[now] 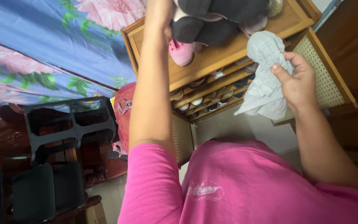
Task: The person wipes several pairs of shoes with a cloth, including sandals, flats, and sneakers, then places them back on a wooden shoe rack. The person also ties the laces of a pair of pink sneakers.
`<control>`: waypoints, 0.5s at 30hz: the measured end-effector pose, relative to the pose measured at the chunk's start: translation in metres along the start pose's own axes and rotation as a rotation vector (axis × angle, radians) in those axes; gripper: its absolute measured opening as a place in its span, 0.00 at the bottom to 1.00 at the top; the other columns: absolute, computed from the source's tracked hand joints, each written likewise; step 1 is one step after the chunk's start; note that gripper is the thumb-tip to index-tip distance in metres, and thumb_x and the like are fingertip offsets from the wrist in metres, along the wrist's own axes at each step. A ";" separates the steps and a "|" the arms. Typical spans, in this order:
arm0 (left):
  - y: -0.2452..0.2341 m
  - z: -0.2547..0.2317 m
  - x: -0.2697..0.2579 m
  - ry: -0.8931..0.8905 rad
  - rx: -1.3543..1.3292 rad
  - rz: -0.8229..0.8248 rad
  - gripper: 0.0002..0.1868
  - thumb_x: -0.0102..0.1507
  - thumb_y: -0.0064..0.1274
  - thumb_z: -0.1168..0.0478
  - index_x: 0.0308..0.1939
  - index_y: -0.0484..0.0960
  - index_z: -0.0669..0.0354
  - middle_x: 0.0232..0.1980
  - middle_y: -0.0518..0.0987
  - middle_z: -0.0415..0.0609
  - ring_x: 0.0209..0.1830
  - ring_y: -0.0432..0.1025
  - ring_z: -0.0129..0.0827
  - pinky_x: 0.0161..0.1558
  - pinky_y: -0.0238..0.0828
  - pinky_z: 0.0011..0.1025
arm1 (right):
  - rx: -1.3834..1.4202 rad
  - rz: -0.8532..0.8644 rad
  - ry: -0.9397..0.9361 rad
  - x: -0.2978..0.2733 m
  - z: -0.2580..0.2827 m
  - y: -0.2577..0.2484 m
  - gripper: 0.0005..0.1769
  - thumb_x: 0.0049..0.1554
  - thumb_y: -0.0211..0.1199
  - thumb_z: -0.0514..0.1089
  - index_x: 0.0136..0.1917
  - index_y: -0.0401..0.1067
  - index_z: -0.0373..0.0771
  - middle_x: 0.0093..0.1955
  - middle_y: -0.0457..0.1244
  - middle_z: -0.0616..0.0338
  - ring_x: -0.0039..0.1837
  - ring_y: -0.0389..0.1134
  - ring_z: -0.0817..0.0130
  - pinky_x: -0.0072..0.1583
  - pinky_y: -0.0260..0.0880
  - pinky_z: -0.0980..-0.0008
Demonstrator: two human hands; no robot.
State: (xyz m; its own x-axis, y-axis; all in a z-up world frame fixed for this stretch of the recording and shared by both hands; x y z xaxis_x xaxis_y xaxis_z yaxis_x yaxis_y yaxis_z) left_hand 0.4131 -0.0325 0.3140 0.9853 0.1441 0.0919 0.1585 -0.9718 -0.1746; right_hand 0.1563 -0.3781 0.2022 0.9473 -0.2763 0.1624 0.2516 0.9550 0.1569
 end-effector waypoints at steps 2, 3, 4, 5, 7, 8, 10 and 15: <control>-0.022 -0.019 -0.017 0.046 -0.091 0.034 0.19 0.68 0.61 0.50 0.39 0.84 0.67 0.33 0.80 0.49 0.32 0.74 0.39 0.37 0.70 0.39 | 0.031 0.000 0.035 0.000 -0.001 0.002 0.16 0.69 0.67 0.29 0.69 0.73 0.32 0.63 0.71 0.58 0.61 0.72 0.75 0.64 0.75 0.73; -0.031 -0.030 -0.030 0.078 -0.138 0.051 0.19 0.69 0.60 0.51 0.39 0.84 0.67 0.32 0.79 0.48 0.32 0.73 0.38 0.37 0.69 0.38 | 0.042 0.015 0.039 0.000 -0.001 0.005 0.16 0.69 0.67 0.29 0.69 0.73 0.32 0.62 0.71 0.58 0.61 0.72 0.75 0.64 0.76 0.73; -0.042 -0.042 -0.045 0.123 -0.170 0.061 0.18 0.69 0.60 0.52 0.39 0.84 0.67 0.32 0.79 0.47 0.31 0.73 0.36 0.36 0.69 0.38 | 0.052 0.030 0.043 0.000 -0.001 0.007 0.15 0.70 0.67 0.28 0.69 0.73 0.32 0.62 0.71 0.58 0.61 0.72 0.75 0.64 0.76 0.72; -0.053 -0.055 -0.062 0.177 -0.201 0.065 0.17 0.70 0.60 0.53 0.39 0.83 0.68 0.32 0.78 0.45 0.31 0.72 0.35 0.36 0.68 0.37 | 0.064 0.047 0.046 0.001 -0.001 0.011 0.15 0.70 0.67 0.28 0.69 0.73 0.32 0.62 0.71 0.58 0.61 0.72 0.75 0.65 0.76 0.72; -0.071 -0.081 -0.096 0.282 -0.226 0.060 0.16 0.71 0.60 0.55 0.38 0.82 0.68 0.32 0.77 0.43 0.30 0.70 0.32 0.35 0.66 0.36 | 0.102 0.058 0.093 0.001 -0.003 0.021 0.14 0.70 0.66 0.29 0.68 0.73 0.33 0.61 0.72 0.58 0.60 0.73 0.75 0.63 0.77 0.72; -0.077 -0.090 -0.113 0.319 -0.204 0.046 0.16 0.72 0.59 0.56 0.38 0.82 0.68 0.31 0.76 0.41 0.30 0.69 0.31 0.35 0.66 0.35 | 0.121 0.064 0.118 0.001 -0.005 0.026 0.14 0.70 0.66 0.29 0.67 0.73 0.34 0.61 0.72 0.58 0.59 0.73 0.75 0.62 0.77 0.71; -0.089 -0.101 -0.141 0.330 -0.109 0.011 0.18 0.72 0.60 0.56 0.34 0.81 0.68 0.26 0.74 0.38 0.24 0.68 0.29 0.29 0.62 0.34 | 0.136 0.107 0.109 0.001 -0.009 0.036 0.14 0.70 0.66 0.29 0.68 0.73 0.33 0.61 0.72 0.58 0.59 0.73 0.75 0.63 0.76 0.72; -0.084 -0.068 -0.165 0.728 0.321 -0.301 0.16 0.69 0.62 0.55 0.34 0.81 0.63 0.27 0.78 0.48 0.25 0.75 0.38 0.33 0.70 0.36 | 0.168 0.155 0.144 0.001 -0.022 0.063 0.14 0.70 0.66 0.29 0.68 0.73 0.34 0.60 0.72 0.59 0.58 0.73 0.75 0.62 0.76 0.72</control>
State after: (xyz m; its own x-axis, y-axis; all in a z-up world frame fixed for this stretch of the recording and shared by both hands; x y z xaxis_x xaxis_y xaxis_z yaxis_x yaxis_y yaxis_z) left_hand 0.2324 0.0130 0.3797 0.6284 0.1251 0.7677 0.5262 -0.7953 -0.3011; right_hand 0.1779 -0.3161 0.1912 0.9934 -0.0982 0.0592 0.0759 0.9503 0.3019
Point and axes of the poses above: each hand's wrist, its own x-axis towards the middle knuckle, its own y-axis out of the palm, z = x × y, the point moved 2 cm from there along x, towards the middle knuckle
